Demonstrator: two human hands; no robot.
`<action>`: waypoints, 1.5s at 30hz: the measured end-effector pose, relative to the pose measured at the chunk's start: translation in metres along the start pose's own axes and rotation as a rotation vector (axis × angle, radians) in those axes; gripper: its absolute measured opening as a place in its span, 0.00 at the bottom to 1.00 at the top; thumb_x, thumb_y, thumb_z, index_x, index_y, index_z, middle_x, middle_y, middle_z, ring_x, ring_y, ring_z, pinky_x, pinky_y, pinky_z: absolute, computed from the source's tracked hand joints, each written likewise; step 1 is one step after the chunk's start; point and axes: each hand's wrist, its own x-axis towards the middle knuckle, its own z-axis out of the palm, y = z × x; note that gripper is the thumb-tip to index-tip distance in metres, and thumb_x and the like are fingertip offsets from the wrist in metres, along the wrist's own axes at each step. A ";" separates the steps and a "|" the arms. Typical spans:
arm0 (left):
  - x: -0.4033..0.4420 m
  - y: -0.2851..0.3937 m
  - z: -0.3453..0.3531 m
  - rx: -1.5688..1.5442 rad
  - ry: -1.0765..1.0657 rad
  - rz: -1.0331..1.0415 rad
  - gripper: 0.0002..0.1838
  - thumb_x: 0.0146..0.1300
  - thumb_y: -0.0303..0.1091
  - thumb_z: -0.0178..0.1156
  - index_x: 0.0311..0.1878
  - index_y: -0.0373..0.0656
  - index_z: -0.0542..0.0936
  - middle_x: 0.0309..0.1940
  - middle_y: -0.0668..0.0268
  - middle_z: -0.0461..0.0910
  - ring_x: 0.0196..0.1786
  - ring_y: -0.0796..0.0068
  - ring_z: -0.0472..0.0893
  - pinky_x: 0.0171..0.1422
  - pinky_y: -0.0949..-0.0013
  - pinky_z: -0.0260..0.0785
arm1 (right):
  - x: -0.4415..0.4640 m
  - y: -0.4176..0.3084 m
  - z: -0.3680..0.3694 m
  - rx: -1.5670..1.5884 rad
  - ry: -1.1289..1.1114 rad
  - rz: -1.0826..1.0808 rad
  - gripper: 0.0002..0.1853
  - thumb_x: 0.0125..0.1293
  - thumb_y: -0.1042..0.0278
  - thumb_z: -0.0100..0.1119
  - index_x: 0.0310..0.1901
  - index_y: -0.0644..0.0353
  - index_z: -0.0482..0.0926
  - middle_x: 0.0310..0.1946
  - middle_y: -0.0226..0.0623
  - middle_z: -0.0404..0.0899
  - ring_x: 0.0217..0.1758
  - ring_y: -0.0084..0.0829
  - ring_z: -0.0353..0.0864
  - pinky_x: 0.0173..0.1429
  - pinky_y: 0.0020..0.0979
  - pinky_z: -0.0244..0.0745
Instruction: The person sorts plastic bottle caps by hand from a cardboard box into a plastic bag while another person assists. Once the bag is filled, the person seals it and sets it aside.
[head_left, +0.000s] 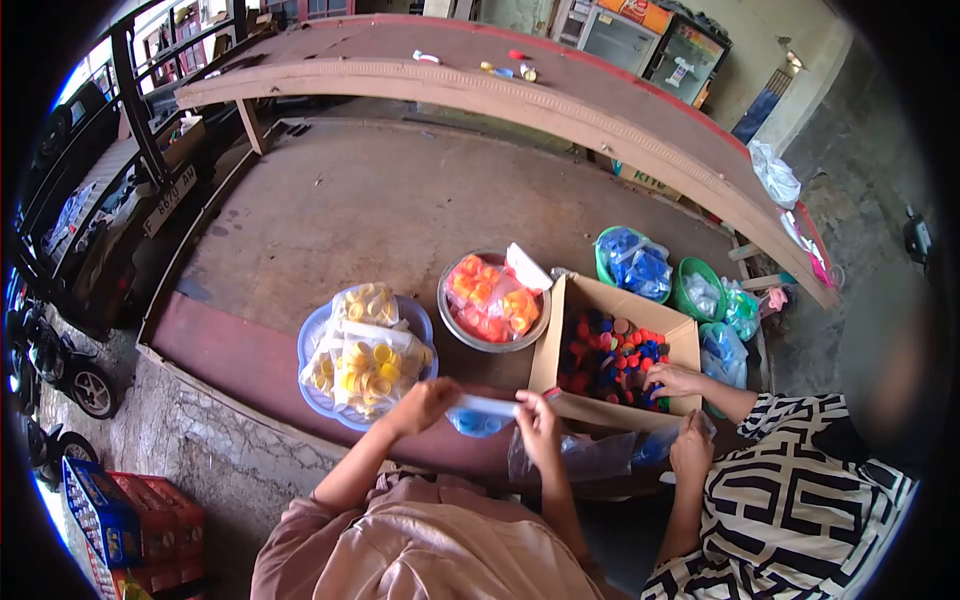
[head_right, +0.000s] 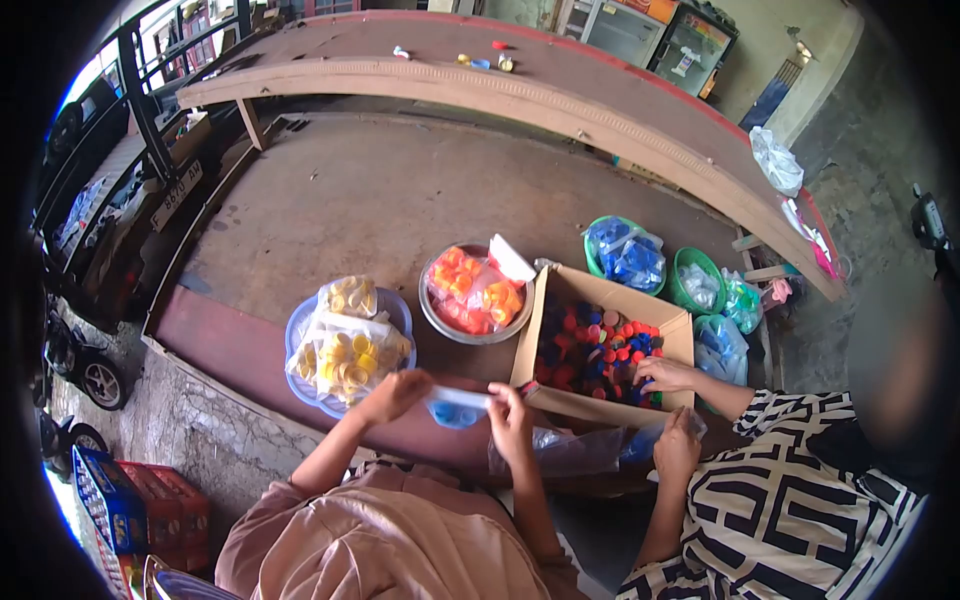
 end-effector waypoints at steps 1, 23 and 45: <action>0.006 -0.006 0.000 -0.137 0.019 0.015 0.09 0.63 0.31 0.54 0.44 0.38 0.75 0.34 0.61 0.78 0.35 0.72 0.77 0.42 0.66 0.69 | 0.008 0.004 0.000 0.136 0.001 0.035 0.12 0.60 0.75 0.58 0.47 0.60 0.76 0.32 0.27 0.77 0.32 0.13 0.71 0.33 0.16 0.64; 0.039 0.032 -0.027 0.092 -0.030 0.186 0.09 0.55 0.26 0.59 0.40 0.37 0.77 0.37 0.55 0.76 0.42 0.61 0.77 0.45 0.64 0.71 | 0.056 -0.038 -0.011 -0.297 -0.094 -0.318 0.06 0.56 0.76 0.60 0.36 0.62 0.79 0.32 0.39 0.76 0.37 0.39 0.75 0.44 0.34 0.70; 0.030 -0.031 0.015 0.174 -0.045 0.236 0.07 0.58 0.30 0.58 0.35 0.35 0.76 0.32 0.55 0.76 0.39 0.54 0.76 0.45 0.61 0.70 | 0.024 0.066 0.013 0.206 -0.119 0.205 0.08 0.64 0.68 0.54 0.39 0.64 0.78 0.25 0.27 0.76 0.22 0.14 0.72 0.27 0.18 0.68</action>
